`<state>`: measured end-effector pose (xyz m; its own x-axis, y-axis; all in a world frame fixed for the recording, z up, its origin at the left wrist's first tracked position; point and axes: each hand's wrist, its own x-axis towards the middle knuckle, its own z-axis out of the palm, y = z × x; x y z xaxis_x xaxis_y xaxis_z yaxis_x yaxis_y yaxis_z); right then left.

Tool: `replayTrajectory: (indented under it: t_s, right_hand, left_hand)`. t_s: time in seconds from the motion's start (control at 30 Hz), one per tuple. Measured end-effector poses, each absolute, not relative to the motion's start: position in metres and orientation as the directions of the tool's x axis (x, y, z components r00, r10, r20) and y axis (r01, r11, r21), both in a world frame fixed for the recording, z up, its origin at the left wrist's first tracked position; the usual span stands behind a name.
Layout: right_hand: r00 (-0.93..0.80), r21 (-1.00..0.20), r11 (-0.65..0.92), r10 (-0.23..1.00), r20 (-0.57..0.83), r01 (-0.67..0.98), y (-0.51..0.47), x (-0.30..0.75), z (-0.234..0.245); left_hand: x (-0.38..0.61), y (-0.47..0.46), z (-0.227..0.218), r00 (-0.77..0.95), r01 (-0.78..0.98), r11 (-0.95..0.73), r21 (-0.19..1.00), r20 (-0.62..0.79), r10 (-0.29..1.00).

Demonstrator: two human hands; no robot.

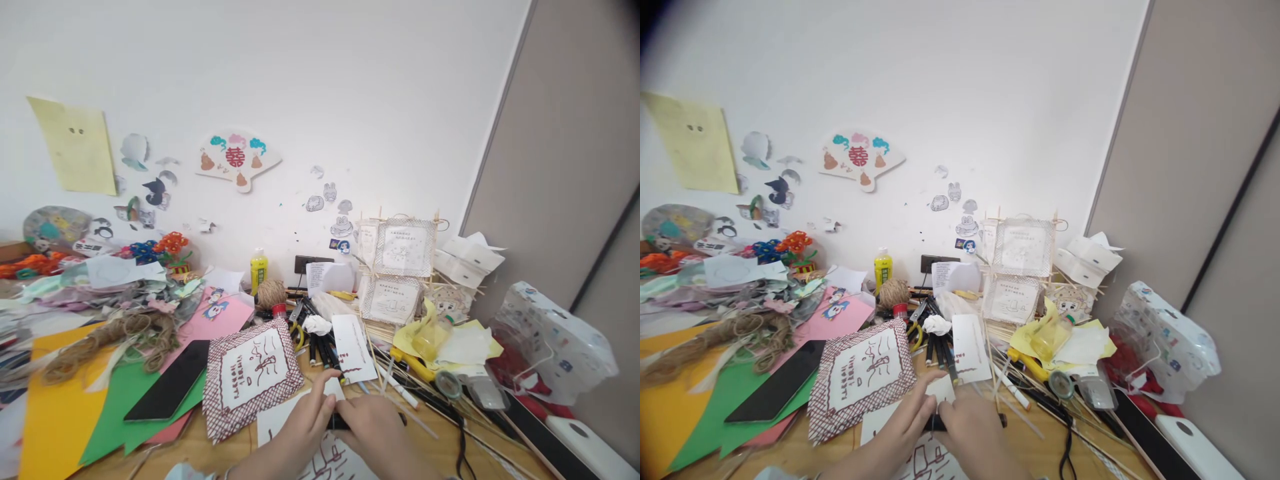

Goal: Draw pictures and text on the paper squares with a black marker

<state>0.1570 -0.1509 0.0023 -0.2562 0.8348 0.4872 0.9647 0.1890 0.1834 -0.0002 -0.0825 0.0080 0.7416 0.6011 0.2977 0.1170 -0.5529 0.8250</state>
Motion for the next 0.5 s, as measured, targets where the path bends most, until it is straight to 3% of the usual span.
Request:
replayTrajectory:
  t_s: [0.2, 0.3, 0.4, 0.5]
  right_hand:
    - [-0.146, -0.041, 0.185, 0.878, 0.455, 0.982, -0.159, 0.166, 0.007]
    - [-0.090, -0.102, 0.147, 0.898, 0.430, 0.984, -0.162, 0.171, 0.013]
    - [-0.099, -0.087, 0.153, 0.891, 0.443, 0.984, -0.164, 0.176, 0.016]
    - [-0.131, 0.010, 0.143, 0.875, 0.467, 0.990, -0.166, 0.181, 0.009]
  left_hand:
    - [0.005, -0.084, 0.008, 0.737, 0.131, -0.556, 0.821, 0.295, 0.608]
    - [0.008, -0.078, 0.006, 0.734, 0.287, -0.672, 0.683, 0.294, 0.612]
    - [0.009, -0.073, 0.002, 0.785, 0.429, -0.745, 0.512, 0.198, 0.588]
    - [0.010, -0.074, -0.004, 0.804, 0.415, -0.736, 0.535, 0.163, 0.572]
